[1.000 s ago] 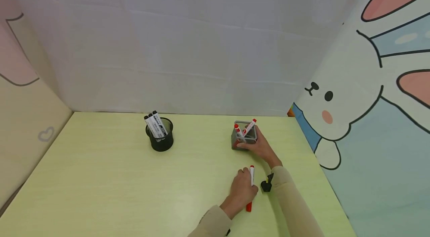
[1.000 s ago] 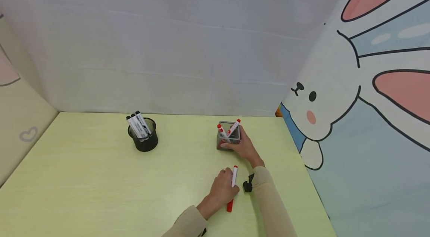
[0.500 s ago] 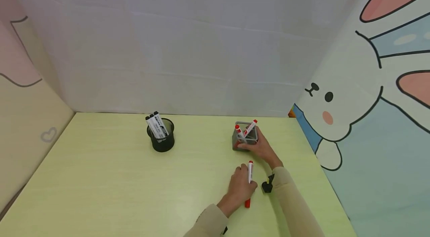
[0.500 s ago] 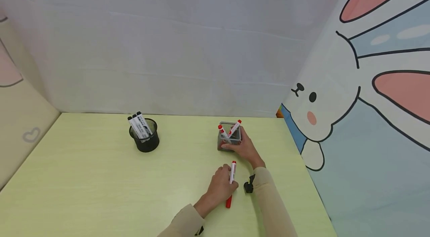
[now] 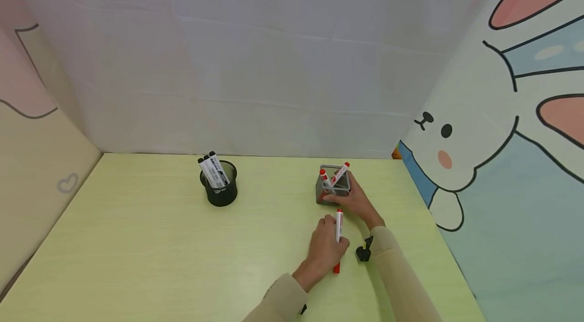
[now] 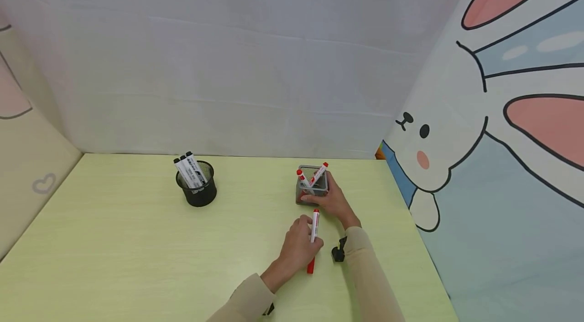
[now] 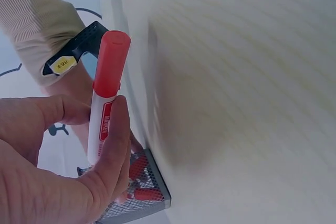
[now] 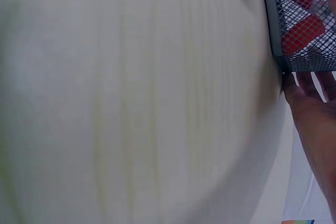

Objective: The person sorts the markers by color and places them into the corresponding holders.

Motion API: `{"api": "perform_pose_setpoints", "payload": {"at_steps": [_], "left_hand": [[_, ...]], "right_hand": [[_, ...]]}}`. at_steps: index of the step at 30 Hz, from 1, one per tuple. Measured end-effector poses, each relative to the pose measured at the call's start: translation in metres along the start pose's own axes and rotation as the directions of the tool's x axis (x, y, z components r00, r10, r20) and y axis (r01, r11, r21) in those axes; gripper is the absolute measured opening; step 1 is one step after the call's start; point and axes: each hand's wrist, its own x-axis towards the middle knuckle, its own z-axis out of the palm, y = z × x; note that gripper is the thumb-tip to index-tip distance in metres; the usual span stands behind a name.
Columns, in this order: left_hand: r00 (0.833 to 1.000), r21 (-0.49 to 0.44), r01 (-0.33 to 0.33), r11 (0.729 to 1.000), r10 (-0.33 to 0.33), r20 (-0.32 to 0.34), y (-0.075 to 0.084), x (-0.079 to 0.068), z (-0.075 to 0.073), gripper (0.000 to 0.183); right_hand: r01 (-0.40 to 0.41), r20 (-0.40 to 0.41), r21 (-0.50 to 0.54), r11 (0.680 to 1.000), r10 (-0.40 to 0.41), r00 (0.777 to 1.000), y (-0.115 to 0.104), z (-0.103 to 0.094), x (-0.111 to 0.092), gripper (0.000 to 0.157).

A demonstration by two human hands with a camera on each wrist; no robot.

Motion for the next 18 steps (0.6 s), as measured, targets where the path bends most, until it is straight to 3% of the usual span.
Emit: {"api": "perform_pose_setpoints", "payload": {"at_steps": [8,14,18], "left_hand": [[0.997,-0.008,-0.048,0.999,0.047,-0.062,0.003,0.004,-0.004,0.033],[0.995,-0.029,-0.057,0.998,0.055,-0.078,0.007,0.011,-0.008,0.036],[0.992,-0.049,-0.081,0.996,0.076,-0.1,0.009,0.017,-0.013,0.04]], "right_hand": [[0.007,-0.002,0.032,0.999,-0.007,1.0,0.002,0.001,0.002,0.083],[0.001,-0.036,-0.035,0.999,-0.002,0.999,0.002,0.003,0.003,0.093],[0.072,-0.021,-0.003,0.997,-0.072,0.997,0.004,0.002,0.005,0.092]]}}
